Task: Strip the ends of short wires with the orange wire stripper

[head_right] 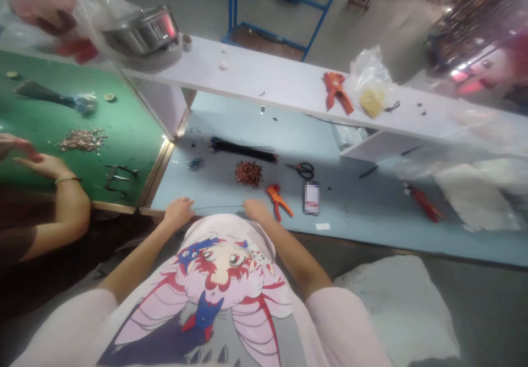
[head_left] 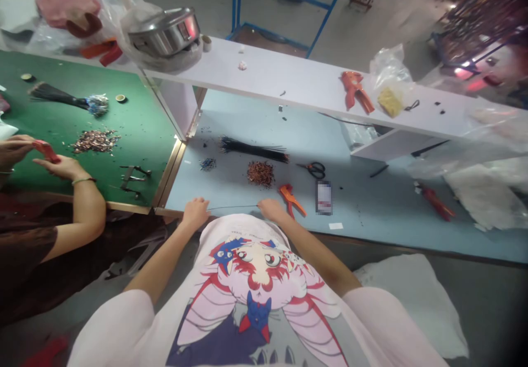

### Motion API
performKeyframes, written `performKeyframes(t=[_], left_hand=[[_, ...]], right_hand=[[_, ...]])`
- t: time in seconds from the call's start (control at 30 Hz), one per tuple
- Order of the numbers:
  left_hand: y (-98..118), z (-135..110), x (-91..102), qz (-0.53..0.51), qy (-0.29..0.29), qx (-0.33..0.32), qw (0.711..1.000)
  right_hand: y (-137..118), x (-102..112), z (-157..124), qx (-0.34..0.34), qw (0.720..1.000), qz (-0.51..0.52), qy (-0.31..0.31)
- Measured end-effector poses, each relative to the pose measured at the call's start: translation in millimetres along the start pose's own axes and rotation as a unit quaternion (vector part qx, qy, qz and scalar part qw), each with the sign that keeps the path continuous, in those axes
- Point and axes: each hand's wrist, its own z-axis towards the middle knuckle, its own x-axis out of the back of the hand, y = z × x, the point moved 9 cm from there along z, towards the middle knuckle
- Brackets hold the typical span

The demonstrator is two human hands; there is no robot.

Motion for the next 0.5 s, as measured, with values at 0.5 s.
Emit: performKeyframes(t=[0.5], left_hand=[[70.6,42.3,-63.7,-0.358,-0.053,0.037,0.932]], right_hand=[[82.7,32.3,-46.5,-0.105,0.98,0.067,0.152]])
